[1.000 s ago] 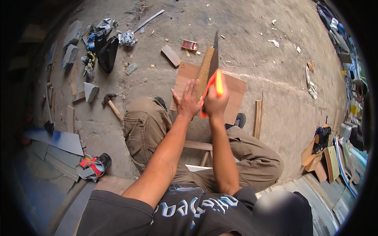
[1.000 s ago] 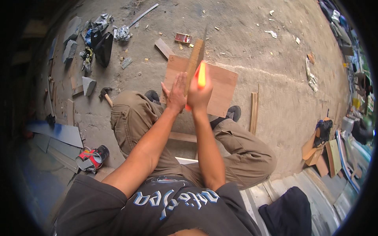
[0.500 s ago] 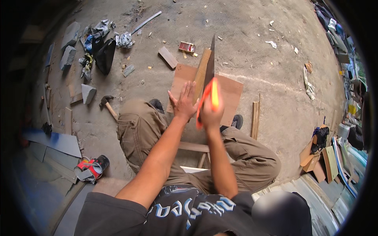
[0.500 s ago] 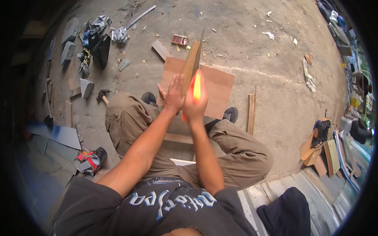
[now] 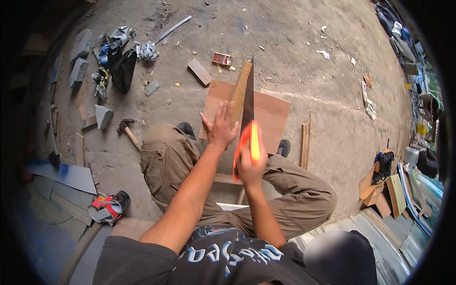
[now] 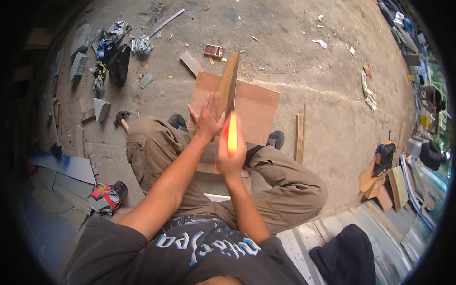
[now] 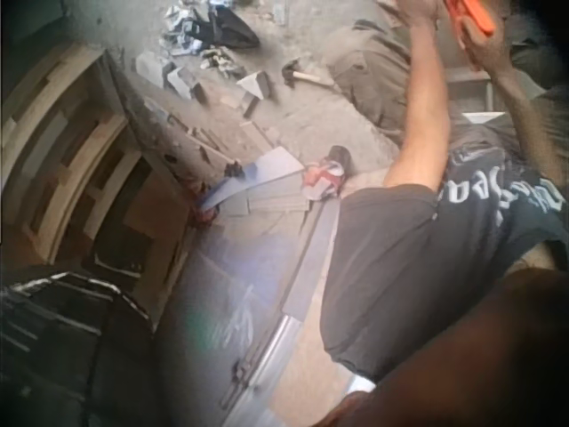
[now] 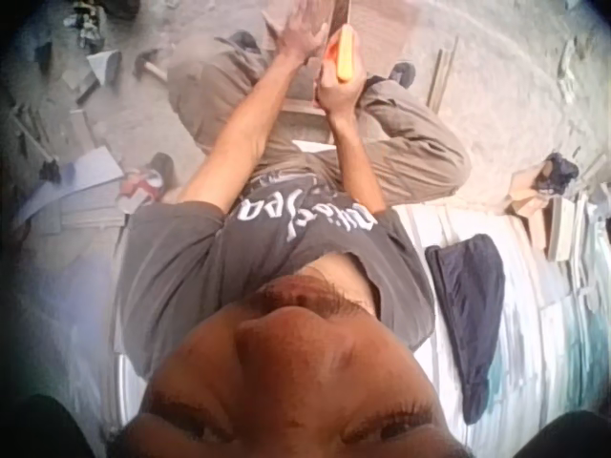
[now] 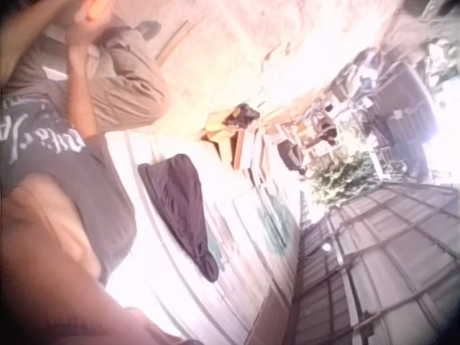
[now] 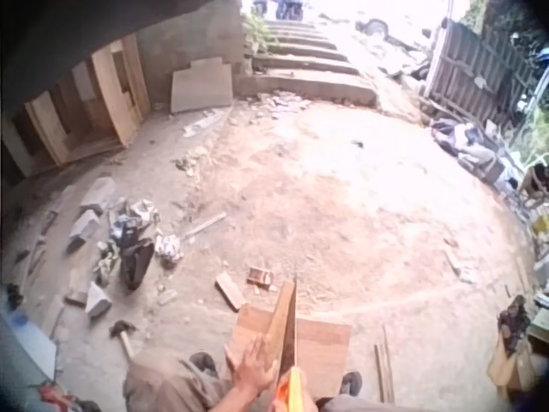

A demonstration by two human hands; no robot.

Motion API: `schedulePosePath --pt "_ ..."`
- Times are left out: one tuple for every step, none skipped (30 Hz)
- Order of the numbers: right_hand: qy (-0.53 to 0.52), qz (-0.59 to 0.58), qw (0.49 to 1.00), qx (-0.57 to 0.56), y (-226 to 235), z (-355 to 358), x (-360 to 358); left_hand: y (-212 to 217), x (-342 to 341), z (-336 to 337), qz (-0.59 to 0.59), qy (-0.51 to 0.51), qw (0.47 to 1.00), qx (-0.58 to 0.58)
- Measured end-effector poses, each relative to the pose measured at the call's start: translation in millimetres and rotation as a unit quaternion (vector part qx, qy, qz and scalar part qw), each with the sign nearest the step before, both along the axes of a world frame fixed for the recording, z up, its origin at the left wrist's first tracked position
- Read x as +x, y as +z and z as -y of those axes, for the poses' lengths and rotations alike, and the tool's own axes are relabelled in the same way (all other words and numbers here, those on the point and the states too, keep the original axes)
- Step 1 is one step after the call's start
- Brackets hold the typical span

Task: The person sits on the ground and uses a hand saw to cut a thin wooden plank. They hold the wood steady with one hand and saw with the other, completing the cut and separating the piece.

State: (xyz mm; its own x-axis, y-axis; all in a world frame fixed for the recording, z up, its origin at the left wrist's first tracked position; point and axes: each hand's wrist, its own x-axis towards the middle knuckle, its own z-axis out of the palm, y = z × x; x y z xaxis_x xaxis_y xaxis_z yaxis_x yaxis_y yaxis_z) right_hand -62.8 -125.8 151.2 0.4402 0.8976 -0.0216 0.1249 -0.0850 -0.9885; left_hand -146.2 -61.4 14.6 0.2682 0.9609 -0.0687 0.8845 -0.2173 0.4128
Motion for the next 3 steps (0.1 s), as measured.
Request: schedulePosePath --pt "0.009 -0.102 0.992 -0.071 23 10 -3 -1 -4 -2 -0.012 -0.001 1.0 0.005" --pt "-0.001 -0.195 0.97 -0.143 46 21 -3 -2 -2 -1 -0.013 -0.004 1.0 0.002" --pt "-0.005 -0.196 0.97 -0.145 48 23 -4 -5 0 -5 -0.015 -0.007 1.0 -0.001"
